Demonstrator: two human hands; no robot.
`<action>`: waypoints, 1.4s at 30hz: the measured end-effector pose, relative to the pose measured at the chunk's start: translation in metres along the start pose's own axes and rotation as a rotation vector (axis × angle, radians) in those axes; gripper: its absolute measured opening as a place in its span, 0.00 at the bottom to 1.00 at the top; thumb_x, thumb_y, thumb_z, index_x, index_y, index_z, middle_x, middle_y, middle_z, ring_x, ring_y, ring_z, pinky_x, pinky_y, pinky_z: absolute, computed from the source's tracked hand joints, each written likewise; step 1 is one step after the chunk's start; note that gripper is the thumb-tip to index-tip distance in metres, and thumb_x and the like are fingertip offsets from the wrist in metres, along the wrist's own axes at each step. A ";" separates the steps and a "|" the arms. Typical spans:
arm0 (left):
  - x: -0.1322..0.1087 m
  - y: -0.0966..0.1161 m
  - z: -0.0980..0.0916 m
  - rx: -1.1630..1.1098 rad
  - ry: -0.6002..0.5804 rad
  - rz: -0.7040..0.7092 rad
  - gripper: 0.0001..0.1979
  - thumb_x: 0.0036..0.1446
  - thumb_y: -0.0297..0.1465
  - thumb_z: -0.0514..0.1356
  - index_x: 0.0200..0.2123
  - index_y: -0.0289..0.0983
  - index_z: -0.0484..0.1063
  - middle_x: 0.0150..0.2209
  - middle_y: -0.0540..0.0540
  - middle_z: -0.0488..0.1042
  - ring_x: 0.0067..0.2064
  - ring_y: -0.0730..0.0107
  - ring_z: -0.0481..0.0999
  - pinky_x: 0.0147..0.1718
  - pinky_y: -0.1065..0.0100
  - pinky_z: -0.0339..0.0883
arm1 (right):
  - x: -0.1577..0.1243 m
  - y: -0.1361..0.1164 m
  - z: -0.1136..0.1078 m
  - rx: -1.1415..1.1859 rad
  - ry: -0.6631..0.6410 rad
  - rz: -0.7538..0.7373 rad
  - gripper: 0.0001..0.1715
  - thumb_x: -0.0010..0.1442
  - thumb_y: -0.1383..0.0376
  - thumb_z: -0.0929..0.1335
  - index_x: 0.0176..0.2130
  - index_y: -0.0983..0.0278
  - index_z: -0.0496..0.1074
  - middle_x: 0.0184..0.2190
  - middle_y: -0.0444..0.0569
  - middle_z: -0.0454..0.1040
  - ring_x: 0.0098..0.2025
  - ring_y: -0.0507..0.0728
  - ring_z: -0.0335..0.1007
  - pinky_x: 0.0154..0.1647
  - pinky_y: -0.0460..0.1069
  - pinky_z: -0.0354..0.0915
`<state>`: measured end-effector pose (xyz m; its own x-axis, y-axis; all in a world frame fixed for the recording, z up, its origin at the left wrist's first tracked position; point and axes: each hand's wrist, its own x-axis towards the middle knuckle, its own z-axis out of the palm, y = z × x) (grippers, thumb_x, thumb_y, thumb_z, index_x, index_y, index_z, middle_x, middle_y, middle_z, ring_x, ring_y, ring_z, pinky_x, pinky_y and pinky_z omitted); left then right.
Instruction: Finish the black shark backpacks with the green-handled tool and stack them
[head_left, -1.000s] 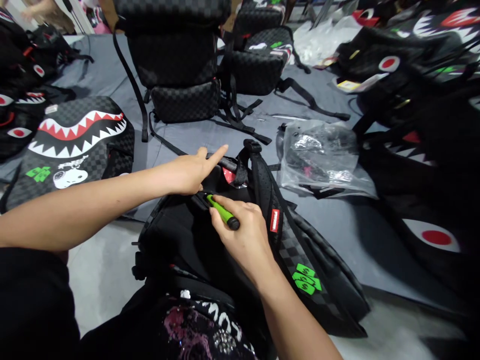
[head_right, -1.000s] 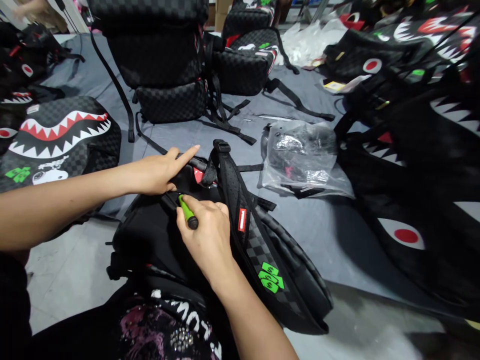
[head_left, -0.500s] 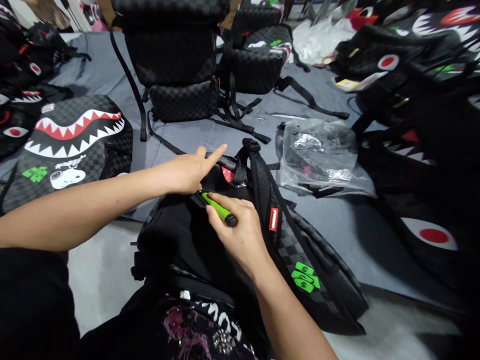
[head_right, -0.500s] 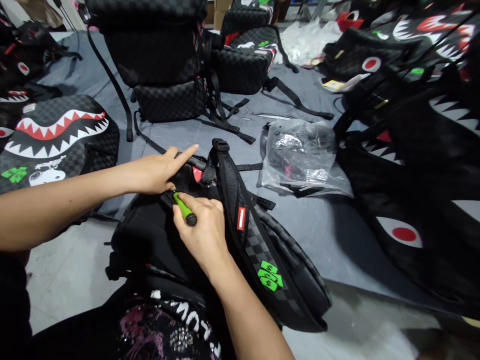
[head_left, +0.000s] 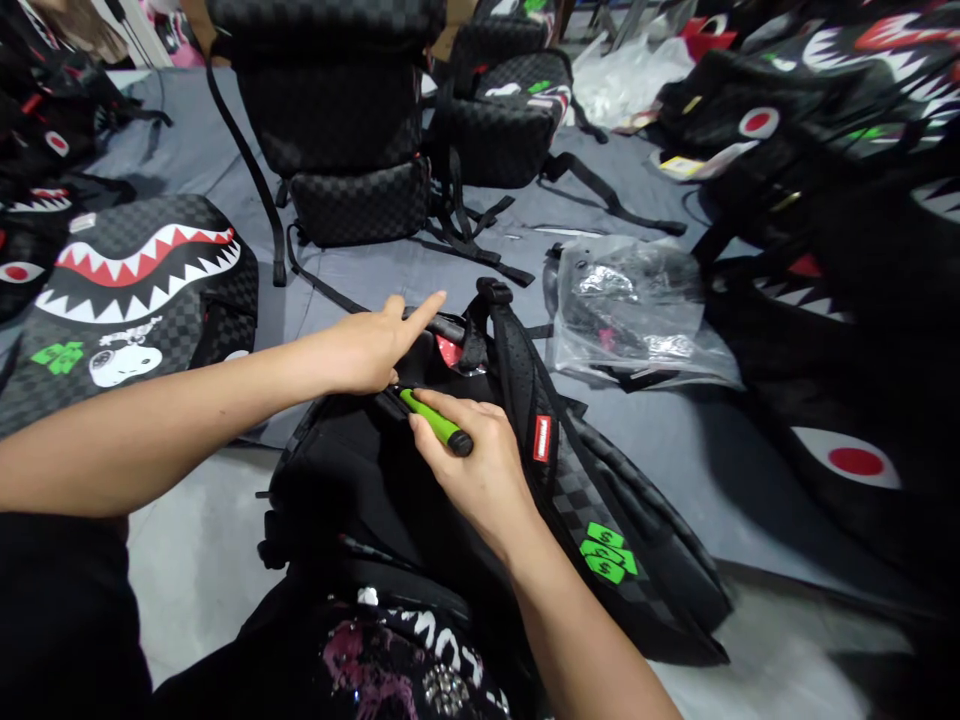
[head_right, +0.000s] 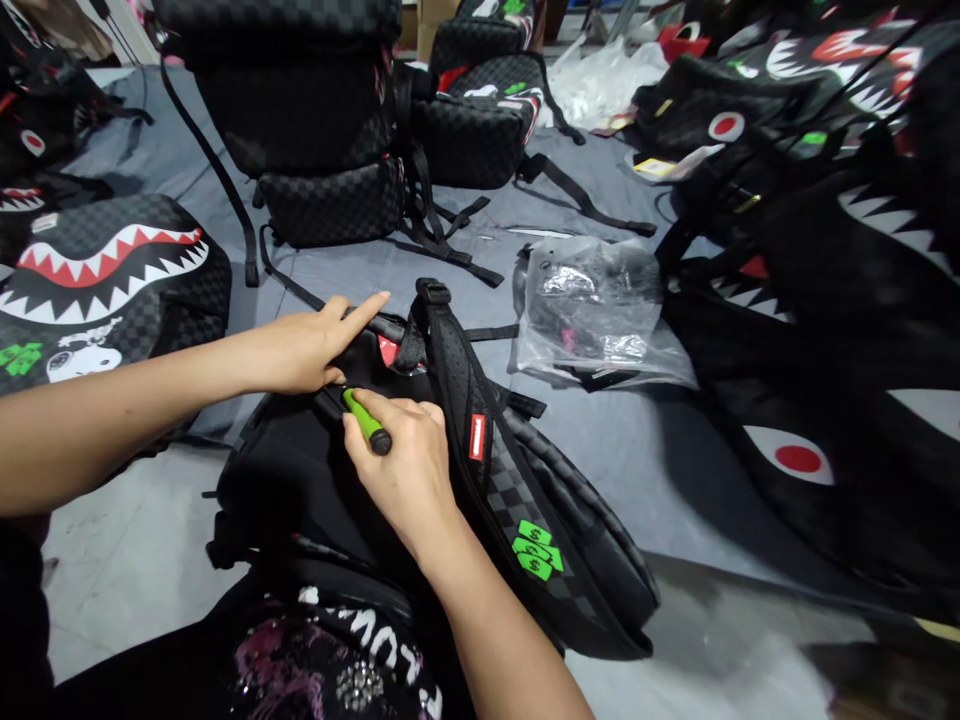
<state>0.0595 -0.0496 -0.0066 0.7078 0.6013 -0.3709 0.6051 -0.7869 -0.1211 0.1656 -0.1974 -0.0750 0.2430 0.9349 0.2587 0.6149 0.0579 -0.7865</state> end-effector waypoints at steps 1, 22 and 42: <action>0.000 0.000 0.001 -0.005 0.004 0.002 0.54 0.58 0.31 0.60 0.71 0.44 0.20 0.62 0.34 0.58 0.48 0.58 0.77 0.40 0.66 0.69 | 0.001 0.000 0.000 0.004 -0.001 0.000 0.13 0.61 0.66 0.70 0.47 0.60 0.79 0.42 0.47 0.83 0.42 0.59 0.79 0.50 0.56 0.63; 0.006 -0.002 0.004 0.009 -0.004 -0.021 0.53 0.59 0.33 0.60 0.71 0.46 0.19 0.60 0.36 0.59 0.49 0.55 0.77 0.41 0.65 0.69 | 0.006 0.002 0.001 0.051 -0.043 -0.015 0.13 0.61 0.67 0.72 0.47 0.59 0.79 0.42 0.45 0.83 0.42 0.56 0.79 0.50 0.54 0.63; 0.007 -0.002 0.007 0.044 0.037 -0.005 0.52 0.59 0.33 0.60 0.71 0.44 0.22 0.58 0.37 0.62 0.47 0.58 0.78 0.37 0.68 0.68 | 0.009 0.005 -0.006 0.017 -0.067 0.024 0.13 0.61 0.66 0.71 0.48 0.60 0.79 0.43 0.46 0.83 0.42 0.58 0.79 0.49 0.55 0.64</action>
<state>0.0603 -0.0446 -0.0151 0.7179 0.6095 -0.3364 0.5928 -0.7886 -0.1635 0.1752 -0.1911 -0.0736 0.2065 0.9573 0.2020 0.5961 0.0406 -0.8019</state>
